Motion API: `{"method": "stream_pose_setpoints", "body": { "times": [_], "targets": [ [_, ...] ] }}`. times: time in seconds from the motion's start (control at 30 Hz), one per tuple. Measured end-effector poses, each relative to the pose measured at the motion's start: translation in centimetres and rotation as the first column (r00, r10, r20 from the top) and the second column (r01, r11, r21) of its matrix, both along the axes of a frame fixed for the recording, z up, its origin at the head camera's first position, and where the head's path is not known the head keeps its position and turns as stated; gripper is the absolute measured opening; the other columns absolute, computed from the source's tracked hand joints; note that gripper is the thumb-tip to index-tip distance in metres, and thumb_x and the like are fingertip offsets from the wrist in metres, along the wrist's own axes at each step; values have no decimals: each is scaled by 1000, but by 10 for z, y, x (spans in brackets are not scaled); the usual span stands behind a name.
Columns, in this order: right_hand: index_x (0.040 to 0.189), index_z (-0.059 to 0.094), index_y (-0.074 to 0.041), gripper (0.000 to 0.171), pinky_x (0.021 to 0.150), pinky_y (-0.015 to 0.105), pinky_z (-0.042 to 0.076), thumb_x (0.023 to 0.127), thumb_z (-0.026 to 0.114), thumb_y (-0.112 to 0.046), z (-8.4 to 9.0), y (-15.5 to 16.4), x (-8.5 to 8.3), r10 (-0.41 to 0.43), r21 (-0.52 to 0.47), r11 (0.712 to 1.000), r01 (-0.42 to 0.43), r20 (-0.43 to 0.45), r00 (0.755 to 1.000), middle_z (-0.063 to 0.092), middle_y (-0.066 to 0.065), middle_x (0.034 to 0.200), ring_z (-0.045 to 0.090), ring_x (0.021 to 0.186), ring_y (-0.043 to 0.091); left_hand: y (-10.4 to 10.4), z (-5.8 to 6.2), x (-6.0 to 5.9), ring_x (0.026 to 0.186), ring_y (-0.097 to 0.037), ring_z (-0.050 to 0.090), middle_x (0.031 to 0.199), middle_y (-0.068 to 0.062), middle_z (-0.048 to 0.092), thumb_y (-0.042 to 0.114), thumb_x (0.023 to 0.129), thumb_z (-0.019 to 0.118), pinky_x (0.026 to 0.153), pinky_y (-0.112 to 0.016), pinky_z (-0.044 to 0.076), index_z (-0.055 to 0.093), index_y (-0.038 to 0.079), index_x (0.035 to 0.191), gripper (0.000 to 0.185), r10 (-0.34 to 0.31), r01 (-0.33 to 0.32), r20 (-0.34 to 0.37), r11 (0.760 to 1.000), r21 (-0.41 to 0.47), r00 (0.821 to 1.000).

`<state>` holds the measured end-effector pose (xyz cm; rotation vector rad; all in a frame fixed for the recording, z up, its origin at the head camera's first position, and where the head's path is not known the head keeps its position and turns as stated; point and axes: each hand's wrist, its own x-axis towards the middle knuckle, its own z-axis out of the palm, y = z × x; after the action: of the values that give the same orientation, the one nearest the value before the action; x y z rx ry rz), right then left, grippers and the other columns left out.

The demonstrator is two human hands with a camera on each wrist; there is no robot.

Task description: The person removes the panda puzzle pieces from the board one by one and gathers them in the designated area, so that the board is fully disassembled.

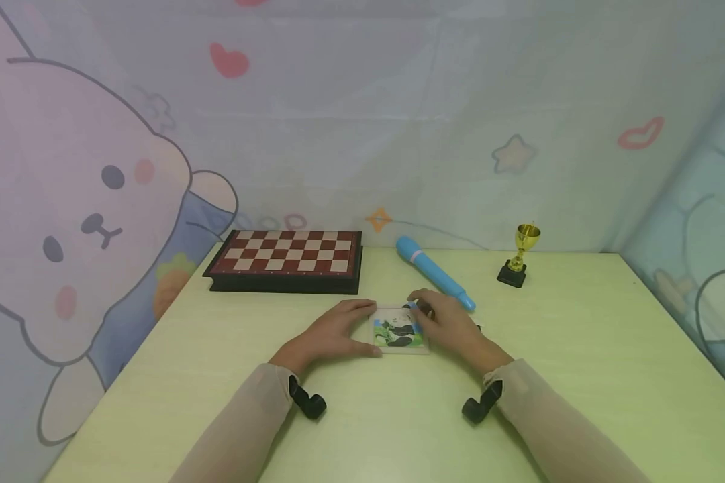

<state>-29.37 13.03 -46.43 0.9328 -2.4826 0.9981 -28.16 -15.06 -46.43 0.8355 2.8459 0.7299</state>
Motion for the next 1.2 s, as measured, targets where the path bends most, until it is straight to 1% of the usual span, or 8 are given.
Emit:
{"method": "stream_pose_setpoints", "body": {
  "times": [0.07,0.17,0.33,0.57,0.7,0.87,1.0,1.2],
  "targets": [
    [118,68,-7,23,67,30,55,96,68,-12,3,3,2,-2,-27,1000,2,5,1000,72,-3,90,65,78,9,0,1,0,148,-15,27,160,11,33,78,73,70,117,-44,28,41,25,156,102,6,-6,1,1000,6,1000],
    [115,69,-9,21,70,33,57,94,71,-12,4,12,6,-7,-53,999,5,-38,999,74,-3,89,69,80,10,0,0,0,148,-15,27,160,11,33,79,73,70,118,-44,28,40,27,156,102,11,-11,11,1000,7,1000],
    [113,69,-13,21,67,35,58,93,74,-12,5,38,14,-47,-84,996,39,-89,995,74,-6,88,69,78,7,0,-1,1,148,-16,26,161,10,32,78,73,70,118,-45,27,39,26,156,103,-1,0,22,1000,14,1000],
    [109,69,-13,18,66,26,51,92,74,-9,7,95,13,-163,-117,981,152,-87,983,72,-7,83,64,71,7,0,1,-1,148,-17,27,160,9,33,79,73,69,118,-44,27,40,24,156,104,-9,9,-9,1000,9,1000],
    [108,69,-14,14,64,21,48,94,73,-12,1,133,11,-229,-95,969,227,-19,973,72,-5,84,62,71,9,0,1,-1,148,-16,27,160,9,33,78,73,70,118,-44,28,40,25,156,104,-7,7,-8,1000,9,1000],
    [109,69,-15,16,67,23,49,98,69,-27,-5,166,8,-268,-10,962,274,168,949,72,-1,89,63,76,10,0,2,0,148,-16,27,160,9,33,77,73,70,118,-44,28,40,25,156,103,-4,4,6,1000,4,1000],
    [108,70,-15,19,69,25,47,98,69,-32,-8,172,6,-240,30,970,241,253,937,69,-1,89,62,78,11,1,3,1,148,-17,27,160,9,33,77,74,70,118,-44,28,40,24,156,102,-6,6,3,1000,3,1000],
    [103,70,-18,17,69,26,47,96,70,-33,-15,167,3,-203,67,979,192,261,944,64,-5,87,58,77,12,-1,2,0,148,-19,27,160,8,32,78,74,69,117,-46,29,40,24,156,103,-10,10,6,1000,4,1000]
  ]
}}
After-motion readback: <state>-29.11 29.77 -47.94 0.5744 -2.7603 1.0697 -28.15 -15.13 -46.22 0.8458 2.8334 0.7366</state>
